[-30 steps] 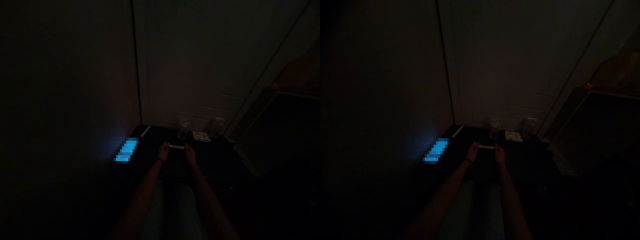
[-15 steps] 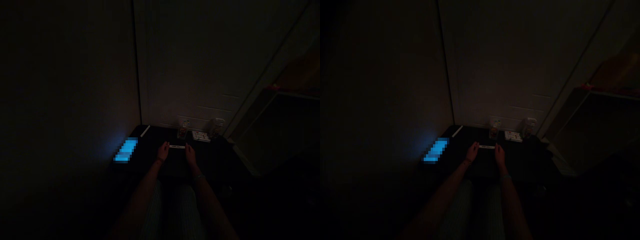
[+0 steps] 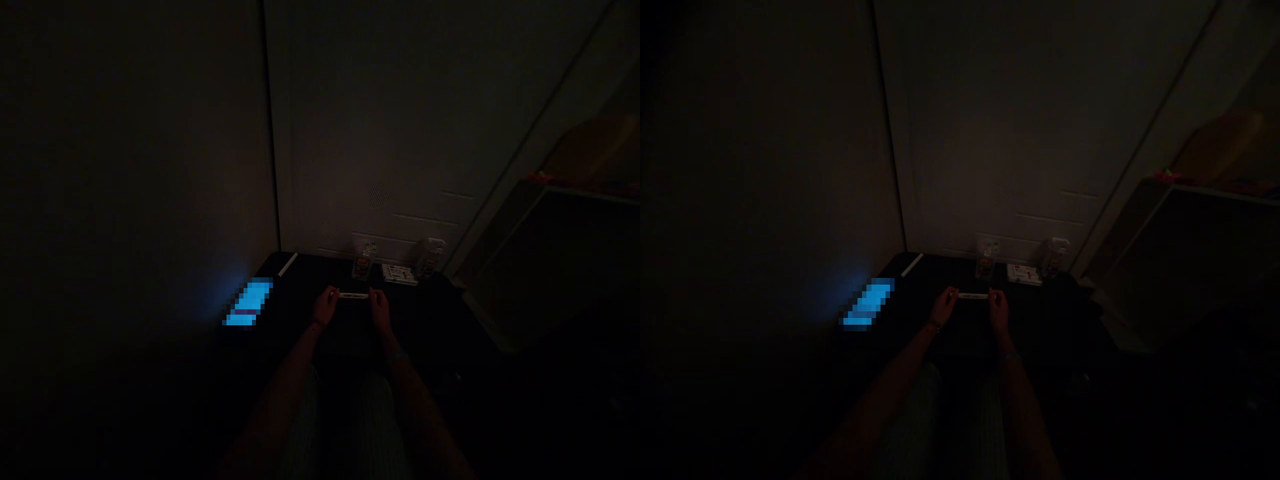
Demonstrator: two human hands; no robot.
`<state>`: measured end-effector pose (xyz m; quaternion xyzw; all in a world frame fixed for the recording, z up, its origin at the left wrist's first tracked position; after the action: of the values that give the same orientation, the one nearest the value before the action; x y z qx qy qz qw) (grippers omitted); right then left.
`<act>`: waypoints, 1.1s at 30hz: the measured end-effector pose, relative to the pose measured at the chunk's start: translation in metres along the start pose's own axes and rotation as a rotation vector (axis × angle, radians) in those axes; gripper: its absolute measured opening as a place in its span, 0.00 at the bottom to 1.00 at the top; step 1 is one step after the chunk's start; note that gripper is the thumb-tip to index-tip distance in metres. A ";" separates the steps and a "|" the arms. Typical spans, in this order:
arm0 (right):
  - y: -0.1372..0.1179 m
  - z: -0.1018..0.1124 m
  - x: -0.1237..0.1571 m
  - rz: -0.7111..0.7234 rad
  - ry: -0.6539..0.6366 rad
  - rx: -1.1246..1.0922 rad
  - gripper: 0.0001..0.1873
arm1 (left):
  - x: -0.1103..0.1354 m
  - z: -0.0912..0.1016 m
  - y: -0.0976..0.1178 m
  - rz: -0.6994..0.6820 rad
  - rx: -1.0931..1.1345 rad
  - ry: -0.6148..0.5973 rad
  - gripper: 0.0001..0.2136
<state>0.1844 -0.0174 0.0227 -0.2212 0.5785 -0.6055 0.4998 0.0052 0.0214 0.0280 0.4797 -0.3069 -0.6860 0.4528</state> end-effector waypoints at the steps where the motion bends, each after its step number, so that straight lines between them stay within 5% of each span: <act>1: 0.001 0.000 0.000 -0.003 0.011 -0.019 0.24 | 0.000 0.000 0.000 -0.002 -0.001 0.001 0.14; 14: 0.002 0.001 0.000 -0.051 0.014 -0.166 0.24 | -0.005 0.004 -0.010 0.121 0.130 0.037 0.14; 18: -0.003 0.000 0.002 -0.022 -0.015 0.014 0.24 | -0.006 0.006 -0.010 0.155 0.177 0.082 0.13; 24: -0.013 -0.022 0.013 0.215 -0.231 0.478 0.21 | -0.008 0.008 -0.011 0.170 0.244 0.172 0.15; 28: -0.019 -0.036 0.023 0.354 -0.418 0.619 0.19 | -0.007 -0.001 -0.007 0.082 0.232 0.027 0.15; 33: -0.027 -0.039 0.029 0.428 -0.477 0.658 0.20 | -0.003 -0.005 0.004 0.008 0.259 -0.113 0.16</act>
<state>0.1304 -0.0282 0.0291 -0.0593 0.2568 -0.5723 0.7765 0.0113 0.0221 0.0311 0.4935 -0.4198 -0.6646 0.3721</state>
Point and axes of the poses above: each hand's wrist, its own x-axis away from the middle knuckle, its own z-axis out of the back of the hand, y = z × x, the point moved 4 cm from there along -x, towards the middle knuckle, and after that the axes turned 1 degree about -y, right-handed, at the moved point
